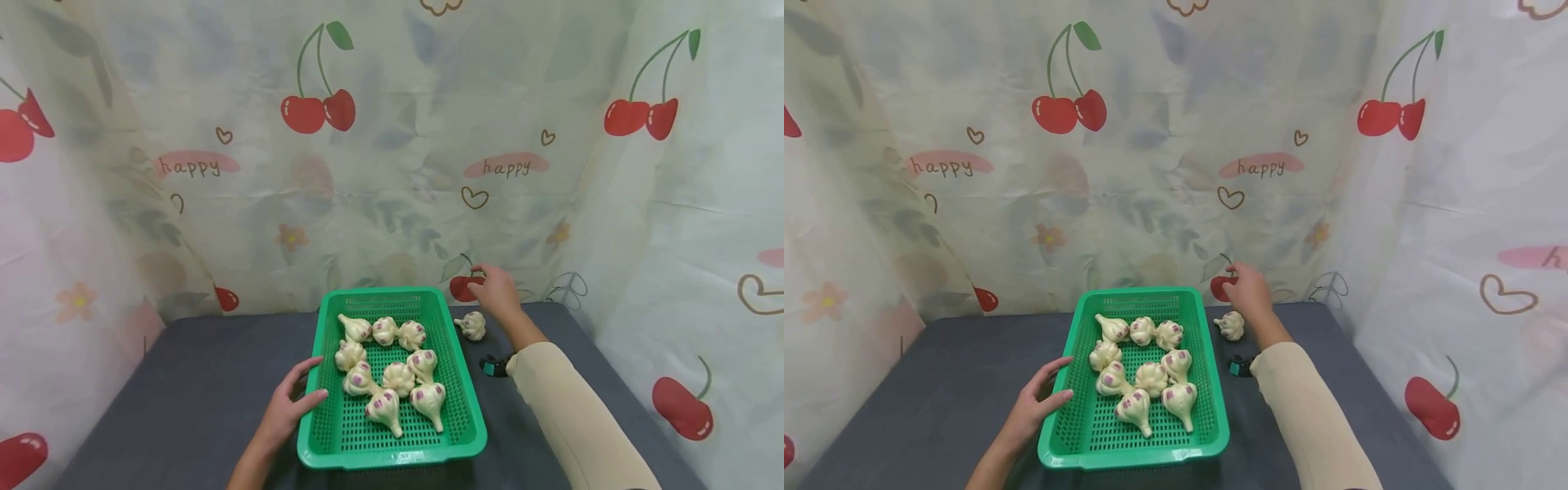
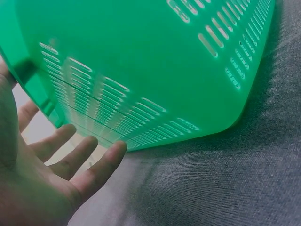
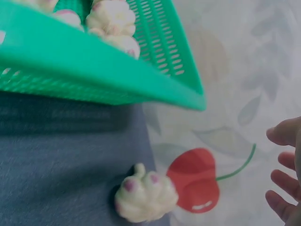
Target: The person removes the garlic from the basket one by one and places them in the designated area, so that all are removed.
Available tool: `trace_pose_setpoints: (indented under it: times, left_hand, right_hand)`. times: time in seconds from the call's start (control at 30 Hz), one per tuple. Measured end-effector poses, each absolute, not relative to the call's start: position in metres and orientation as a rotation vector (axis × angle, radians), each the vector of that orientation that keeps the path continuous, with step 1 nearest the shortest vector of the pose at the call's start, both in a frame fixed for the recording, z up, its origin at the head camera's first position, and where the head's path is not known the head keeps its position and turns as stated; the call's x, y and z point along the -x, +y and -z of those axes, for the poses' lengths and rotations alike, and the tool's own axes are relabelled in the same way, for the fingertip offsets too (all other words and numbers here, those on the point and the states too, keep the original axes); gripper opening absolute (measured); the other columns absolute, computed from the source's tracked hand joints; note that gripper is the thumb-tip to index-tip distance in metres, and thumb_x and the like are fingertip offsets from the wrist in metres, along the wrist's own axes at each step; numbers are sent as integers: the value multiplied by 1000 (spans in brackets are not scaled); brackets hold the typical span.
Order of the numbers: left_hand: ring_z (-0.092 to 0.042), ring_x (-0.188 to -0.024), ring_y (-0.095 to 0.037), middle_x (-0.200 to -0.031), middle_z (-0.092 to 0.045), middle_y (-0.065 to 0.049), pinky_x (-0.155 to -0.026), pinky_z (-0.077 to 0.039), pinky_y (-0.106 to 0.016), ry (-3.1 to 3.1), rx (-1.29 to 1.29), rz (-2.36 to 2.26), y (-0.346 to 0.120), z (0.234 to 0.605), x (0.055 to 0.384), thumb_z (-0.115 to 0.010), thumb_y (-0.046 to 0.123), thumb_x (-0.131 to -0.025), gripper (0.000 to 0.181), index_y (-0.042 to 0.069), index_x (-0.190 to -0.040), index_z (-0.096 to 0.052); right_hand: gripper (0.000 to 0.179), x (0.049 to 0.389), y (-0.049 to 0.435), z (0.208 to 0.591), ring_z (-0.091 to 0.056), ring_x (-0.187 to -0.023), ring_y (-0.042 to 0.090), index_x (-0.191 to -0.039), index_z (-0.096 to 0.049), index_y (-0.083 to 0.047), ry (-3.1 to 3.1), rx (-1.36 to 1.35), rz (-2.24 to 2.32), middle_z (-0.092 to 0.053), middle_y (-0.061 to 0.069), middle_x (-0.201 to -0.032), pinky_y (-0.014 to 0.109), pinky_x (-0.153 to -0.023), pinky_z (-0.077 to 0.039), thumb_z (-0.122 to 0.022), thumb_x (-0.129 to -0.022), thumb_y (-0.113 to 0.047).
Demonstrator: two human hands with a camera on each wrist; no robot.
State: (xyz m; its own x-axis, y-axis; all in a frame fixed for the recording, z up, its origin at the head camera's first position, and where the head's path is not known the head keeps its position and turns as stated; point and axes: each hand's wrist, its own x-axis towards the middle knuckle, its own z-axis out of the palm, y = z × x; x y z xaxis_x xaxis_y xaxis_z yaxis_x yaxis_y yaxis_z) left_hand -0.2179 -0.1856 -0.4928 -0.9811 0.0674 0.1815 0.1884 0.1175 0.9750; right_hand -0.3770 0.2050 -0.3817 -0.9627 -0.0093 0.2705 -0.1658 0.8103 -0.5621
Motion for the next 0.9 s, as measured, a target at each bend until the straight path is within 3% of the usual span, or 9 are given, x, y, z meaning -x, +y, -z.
trace_pose_setpoints:
  times: [0.27,0.37,0.5,0.9]
  left_hand:
    - [-55,-115,-34,-136,-50,-21,-82,-49,-37,-2288,258,1983,-187,492,217,-67,11,-91,53,12,-141,-49]
    - [-56,-111,-32,-133,-52,-21,-82,-49,-38,-2301,254,1966,-187,494,218,-67,12,-91,52,13,-140,-50]
    - [-57,-108,-31,-132,-53,-20,-81,-49,-38,-2306,249,1959,-188,496,220,-68,12,-90,53,15,-140,-51]
    - [-56,-110,-33,-133,-52,-22,-82,-48,-39,-2314,228,1979,-188,495,220,-68,13,-90,53,17,-140,-50]
  right_hand:
    - [39,377,184,365,-56,-104,35,-132,-58,-10,-2702,-168,-925,-56,17,-131,47,-78,-47,-60,-94,-17]
    - [40,375,177,362,-51,-118,36,-133,-57,-10,-2672,-175,-1041,-53,18,-134,49,-82,-48,-60,-94,-16]
    - [43,374,168,363,-47,-125,37,-135,-54,-11,-2664,-173,-1158,-50,18,-138,52,-87,-46,-63,-94,-20]
    - [49,373,139,378,-54,-116,35,-140,-48,-10,-2741,-208,-1340,-46,18,-142,47,-86,-48,-63,-96,-25]
